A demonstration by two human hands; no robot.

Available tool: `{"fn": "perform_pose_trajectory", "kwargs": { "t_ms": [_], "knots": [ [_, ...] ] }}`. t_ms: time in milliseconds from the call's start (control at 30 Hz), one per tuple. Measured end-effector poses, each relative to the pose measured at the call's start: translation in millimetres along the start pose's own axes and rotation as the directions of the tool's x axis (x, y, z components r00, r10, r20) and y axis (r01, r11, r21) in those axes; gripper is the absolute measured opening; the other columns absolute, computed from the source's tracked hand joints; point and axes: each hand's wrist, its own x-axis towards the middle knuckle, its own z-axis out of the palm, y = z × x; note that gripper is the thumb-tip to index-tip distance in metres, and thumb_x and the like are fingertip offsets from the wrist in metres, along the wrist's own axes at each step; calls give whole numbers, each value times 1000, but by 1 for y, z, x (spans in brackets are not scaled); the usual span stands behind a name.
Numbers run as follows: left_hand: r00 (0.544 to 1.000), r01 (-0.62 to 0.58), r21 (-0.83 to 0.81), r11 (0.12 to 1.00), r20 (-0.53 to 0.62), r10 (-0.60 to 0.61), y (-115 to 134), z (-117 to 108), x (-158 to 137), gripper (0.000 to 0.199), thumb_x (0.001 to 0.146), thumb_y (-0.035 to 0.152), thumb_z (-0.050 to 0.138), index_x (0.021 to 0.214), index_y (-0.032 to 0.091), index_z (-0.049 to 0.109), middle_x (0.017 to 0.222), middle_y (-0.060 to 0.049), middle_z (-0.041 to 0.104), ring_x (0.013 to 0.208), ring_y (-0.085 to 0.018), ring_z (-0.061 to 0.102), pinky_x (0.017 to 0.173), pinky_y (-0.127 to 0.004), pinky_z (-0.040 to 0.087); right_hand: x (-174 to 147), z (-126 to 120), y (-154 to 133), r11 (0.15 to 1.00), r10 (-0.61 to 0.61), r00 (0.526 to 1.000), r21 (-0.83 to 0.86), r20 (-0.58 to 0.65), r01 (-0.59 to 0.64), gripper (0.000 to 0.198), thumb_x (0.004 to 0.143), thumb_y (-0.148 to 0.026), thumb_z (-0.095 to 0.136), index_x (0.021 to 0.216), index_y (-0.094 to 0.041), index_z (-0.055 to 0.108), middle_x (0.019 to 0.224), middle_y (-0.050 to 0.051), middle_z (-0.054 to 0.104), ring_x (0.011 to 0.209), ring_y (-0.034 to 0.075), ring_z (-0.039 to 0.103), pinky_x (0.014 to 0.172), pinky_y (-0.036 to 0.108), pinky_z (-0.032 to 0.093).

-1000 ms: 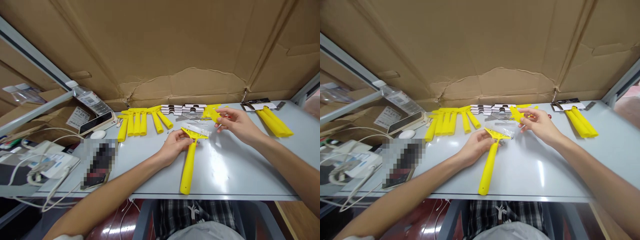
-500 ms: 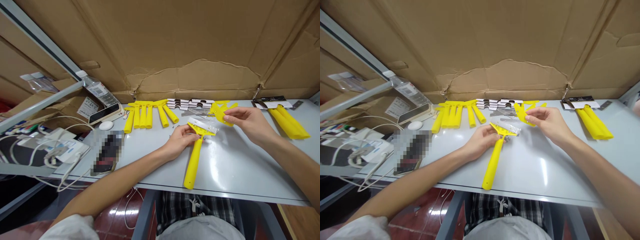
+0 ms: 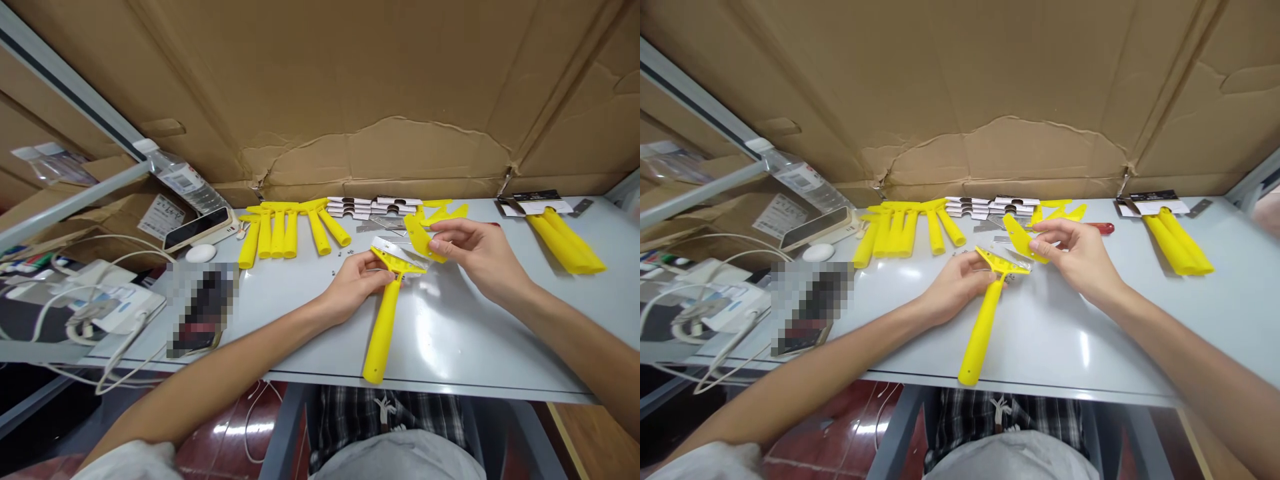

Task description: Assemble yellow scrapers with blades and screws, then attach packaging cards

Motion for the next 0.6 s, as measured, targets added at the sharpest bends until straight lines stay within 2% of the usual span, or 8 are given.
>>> {"fn": "perform_pose_trajectory", "kwargs": {
  "t_ms": [233, 600],
  "knots": [
    [1000, -2, 16, 1000, -5, 2, -2, 6, -4, 35, 79, 24, 81, 111, 14, 71, 118, -13, 74, 96, -25, 75, 92, -41, 58, -8, 11, -5, 987, -64, 998, -147, 8, 64, 43, 77, -60, 81, 100, -23, 78, 99, 8, 78, 88, 23, 71, 85, 41, 53],
    [1000, -14, 38, 999, 7, 14, -1, 8, -5, 35, 81, 24, 80, 113, 14, 71, 114, -12, 74, 98, -25, 74, 96, -43, 57, -16, 19, -4, 983, -131, 991, -125, 33, 135, 20, 84, -44, 77, 91, -25, 78, 97, 4, 78, 92, 22, 72, 90, 40, 58]
  ]
}}
